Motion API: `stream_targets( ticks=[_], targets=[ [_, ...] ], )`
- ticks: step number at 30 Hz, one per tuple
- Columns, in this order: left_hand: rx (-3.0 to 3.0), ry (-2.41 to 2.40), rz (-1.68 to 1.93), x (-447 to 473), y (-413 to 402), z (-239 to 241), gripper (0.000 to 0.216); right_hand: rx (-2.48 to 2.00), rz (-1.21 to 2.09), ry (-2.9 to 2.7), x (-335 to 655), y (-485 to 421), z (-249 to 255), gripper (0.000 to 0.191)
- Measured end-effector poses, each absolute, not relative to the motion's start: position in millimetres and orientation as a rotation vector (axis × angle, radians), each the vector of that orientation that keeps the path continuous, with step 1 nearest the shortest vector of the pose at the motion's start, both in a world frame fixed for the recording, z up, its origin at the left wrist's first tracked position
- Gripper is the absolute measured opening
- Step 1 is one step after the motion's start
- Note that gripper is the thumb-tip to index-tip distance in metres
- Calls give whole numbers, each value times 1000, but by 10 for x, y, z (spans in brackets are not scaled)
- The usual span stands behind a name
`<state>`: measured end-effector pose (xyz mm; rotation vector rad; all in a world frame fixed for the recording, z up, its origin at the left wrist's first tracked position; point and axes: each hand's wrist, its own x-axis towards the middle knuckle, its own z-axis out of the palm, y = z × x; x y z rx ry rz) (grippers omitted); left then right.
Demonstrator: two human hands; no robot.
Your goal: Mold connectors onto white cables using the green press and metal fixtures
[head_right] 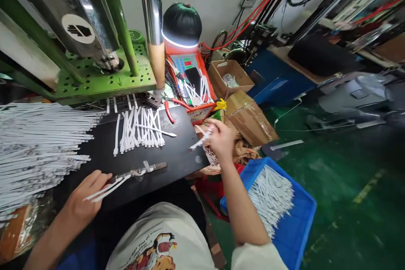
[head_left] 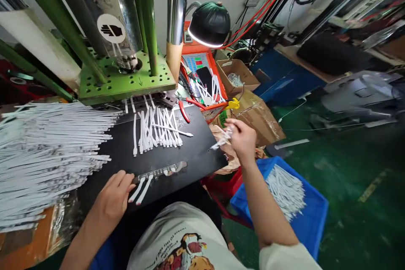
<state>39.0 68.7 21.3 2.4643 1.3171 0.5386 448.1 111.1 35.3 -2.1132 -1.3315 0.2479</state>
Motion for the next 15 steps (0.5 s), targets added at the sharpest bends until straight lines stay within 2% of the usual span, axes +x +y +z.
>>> stream_targets(
  ticks=[3,6,8,11,13,15],
  targets=[
    [2467,1355,587,393,636,201,23,-2330,164,-1241,5031,738,212,37],
    [2453,1372,687,455,577,329,31,-2322,136,-1342,4985,616,159,34],
    [2451,1317,823,537,554,423,37,-2064,202,-1588,4650,618,205,32],
    [2402,1104,978,686,563,473,46,-1343,494,-1952,3909,623,329,27],
    [2351,973,1041,764,588,442,45,-1007,609,-2011,3436,611,385,26],
    [2295,929,1107,805,621,406,38,-852,612,-2000,3116,620,411,24]
  ],
)
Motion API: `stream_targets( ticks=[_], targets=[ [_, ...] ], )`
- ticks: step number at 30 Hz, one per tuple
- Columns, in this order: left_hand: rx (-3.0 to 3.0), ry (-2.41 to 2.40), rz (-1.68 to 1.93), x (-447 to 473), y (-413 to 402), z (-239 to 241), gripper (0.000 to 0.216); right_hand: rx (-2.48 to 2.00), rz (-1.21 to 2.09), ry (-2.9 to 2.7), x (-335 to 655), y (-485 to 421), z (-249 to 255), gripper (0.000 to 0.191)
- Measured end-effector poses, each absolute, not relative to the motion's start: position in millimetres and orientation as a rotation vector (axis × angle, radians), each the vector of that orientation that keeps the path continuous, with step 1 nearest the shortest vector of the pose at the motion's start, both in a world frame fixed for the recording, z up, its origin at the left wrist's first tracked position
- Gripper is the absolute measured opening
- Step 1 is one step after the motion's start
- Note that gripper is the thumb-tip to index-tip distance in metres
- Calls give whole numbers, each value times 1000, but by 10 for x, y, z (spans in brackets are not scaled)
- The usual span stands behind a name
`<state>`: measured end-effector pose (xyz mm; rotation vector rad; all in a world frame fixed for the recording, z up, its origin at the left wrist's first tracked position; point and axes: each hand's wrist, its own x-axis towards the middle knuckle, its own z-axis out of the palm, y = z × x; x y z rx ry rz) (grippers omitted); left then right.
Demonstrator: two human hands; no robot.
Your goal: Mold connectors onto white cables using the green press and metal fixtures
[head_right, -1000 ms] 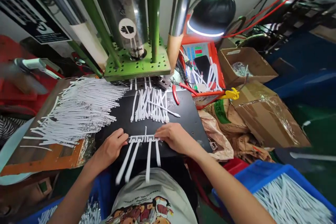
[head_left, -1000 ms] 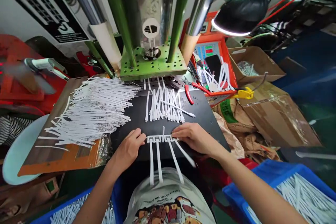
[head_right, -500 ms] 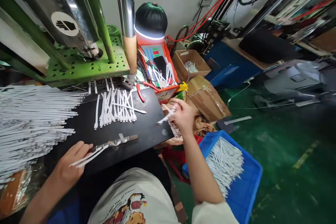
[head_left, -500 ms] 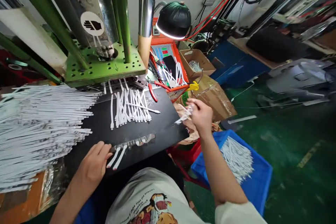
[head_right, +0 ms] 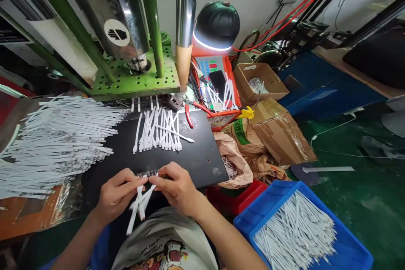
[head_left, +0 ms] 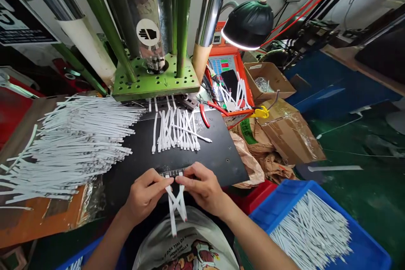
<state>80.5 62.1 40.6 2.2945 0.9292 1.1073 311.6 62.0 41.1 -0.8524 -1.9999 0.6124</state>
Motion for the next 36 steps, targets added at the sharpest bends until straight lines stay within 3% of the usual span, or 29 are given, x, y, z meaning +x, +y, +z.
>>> stream_targets(
  ticks=[4,8,12,15,19,25,31,36],
  targets=[
    [2107,1197,1136,851,766,468,14,-943,724,-1892,3136,833,496,21],
    [2100,1804,488,922,1130,618,41,-1447,640,-2052,3635,1376,563,34],
    [1993,2017,333,909,1535,595,25,-1844,365,-2332,3732,1934,442,29],
    [1974,2016,293,987,1647,537,28,-1950,246,-2413,3493,2024,333,25],
    [2051,1893,272,1099,1509,594,33,-1833,83,-2491,3129,1943,293,32],
    [2299,1790,360,490,833,756,14,-1727,-162,-2484,2865,1842,526,30],
    [2608,2112,277,-427,595,625,18,-1161,432,-2829,2001,1758,689,22],
    [2807,1945,254,-573,821,534,13,-1123,437,-2892,1350,1813,655,15]
  ],
)
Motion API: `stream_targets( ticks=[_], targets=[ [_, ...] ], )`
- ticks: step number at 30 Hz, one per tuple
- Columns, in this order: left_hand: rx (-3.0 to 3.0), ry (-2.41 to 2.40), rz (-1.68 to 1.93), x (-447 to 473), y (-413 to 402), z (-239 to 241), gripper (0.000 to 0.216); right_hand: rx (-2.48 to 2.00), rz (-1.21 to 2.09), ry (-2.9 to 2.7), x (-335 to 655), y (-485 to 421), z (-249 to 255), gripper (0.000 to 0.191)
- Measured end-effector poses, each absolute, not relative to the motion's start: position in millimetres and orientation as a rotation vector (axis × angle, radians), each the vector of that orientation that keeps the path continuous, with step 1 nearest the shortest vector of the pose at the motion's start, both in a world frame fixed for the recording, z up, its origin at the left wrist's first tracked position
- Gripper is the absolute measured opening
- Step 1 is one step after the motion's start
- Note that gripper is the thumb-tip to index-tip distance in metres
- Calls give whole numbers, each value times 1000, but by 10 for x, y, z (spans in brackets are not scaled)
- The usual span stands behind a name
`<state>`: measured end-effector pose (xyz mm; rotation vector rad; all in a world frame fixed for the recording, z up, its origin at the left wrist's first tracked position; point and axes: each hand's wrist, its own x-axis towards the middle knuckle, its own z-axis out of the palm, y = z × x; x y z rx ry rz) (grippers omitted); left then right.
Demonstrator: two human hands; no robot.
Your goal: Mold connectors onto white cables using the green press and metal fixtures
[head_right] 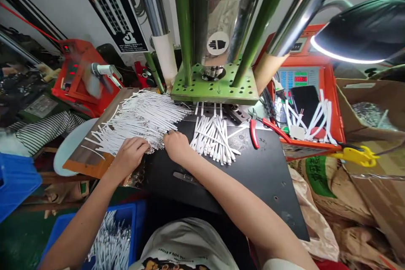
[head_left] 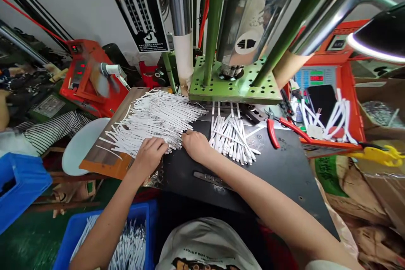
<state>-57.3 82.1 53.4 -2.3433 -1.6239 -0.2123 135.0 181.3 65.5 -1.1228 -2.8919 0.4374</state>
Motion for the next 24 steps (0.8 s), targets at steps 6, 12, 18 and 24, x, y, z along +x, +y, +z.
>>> stream_targets(
  ticks=[6,12,18,24],
  targets=[
    [-2425,-1639,-600,-406,947,612,17,-1157,432,-2934,1894,1664,743,15],
    [-2609,-1655,-1647,115,1040,868,9,-1268,783,-2418,2928,1149,676,12],
    [-2721,-1909,-2083,583,949,754,17,-1184,773,-2017,3119,688,386,13],
    [-2803,-1678,-1651,850,702,346,12,-1025,586,-2185,3039,636,291,14]
  ],
)
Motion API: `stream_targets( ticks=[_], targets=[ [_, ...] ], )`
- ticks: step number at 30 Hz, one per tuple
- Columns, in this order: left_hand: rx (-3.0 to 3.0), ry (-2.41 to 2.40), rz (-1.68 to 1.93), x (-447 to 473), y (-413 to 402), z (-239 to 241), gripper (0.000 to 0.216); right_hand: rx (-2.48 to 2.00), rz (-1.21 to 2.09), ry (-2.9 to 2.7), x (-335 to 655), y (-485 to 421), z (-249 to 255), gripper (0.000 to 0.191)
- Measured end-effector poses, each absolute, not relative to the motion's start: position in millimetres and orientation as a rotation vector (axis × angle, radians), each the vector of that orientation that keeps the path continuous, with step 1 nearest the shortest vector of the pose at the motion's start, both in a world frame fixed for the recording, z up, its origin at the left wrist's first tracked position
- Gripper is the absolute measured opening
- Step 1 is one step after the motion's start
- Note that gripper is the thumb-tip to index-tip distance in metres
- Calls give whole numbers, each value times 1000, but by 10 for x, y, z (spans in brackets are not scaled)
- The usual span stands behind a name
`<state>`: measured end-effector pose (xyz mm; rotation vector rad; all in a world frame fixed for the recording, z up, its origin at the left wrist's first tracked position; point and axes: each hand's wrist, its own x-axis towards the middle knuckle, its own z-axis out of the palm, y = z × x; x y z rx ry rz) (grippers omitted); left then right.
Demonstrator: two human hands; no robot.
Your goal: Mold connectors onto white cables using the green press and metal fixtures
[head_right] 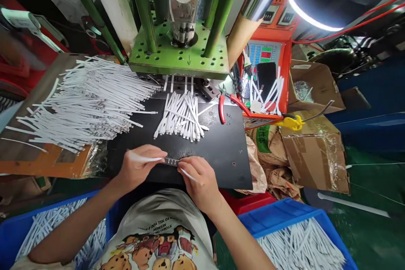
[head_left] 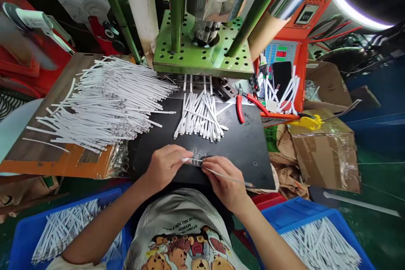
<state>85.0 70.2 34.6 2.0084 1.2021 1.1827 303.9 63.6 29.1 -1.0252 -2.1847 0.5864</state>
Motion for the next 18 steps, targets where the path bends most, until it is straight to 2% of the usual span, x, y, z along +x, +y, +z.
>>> stream_targets(
  ticks=[6,14,18],
  targets=[
    [2249,1275,900,855,590,359,13,-915,460,-2321,3042,682,321,18],
    [2439,1225,984,794,653,347,14,-808,943,-2792,3023,1279,768,35],
    [2378,1239,943,788,709,292,15,-629,867,-2913,2581,1826,834,30]
  ],
)
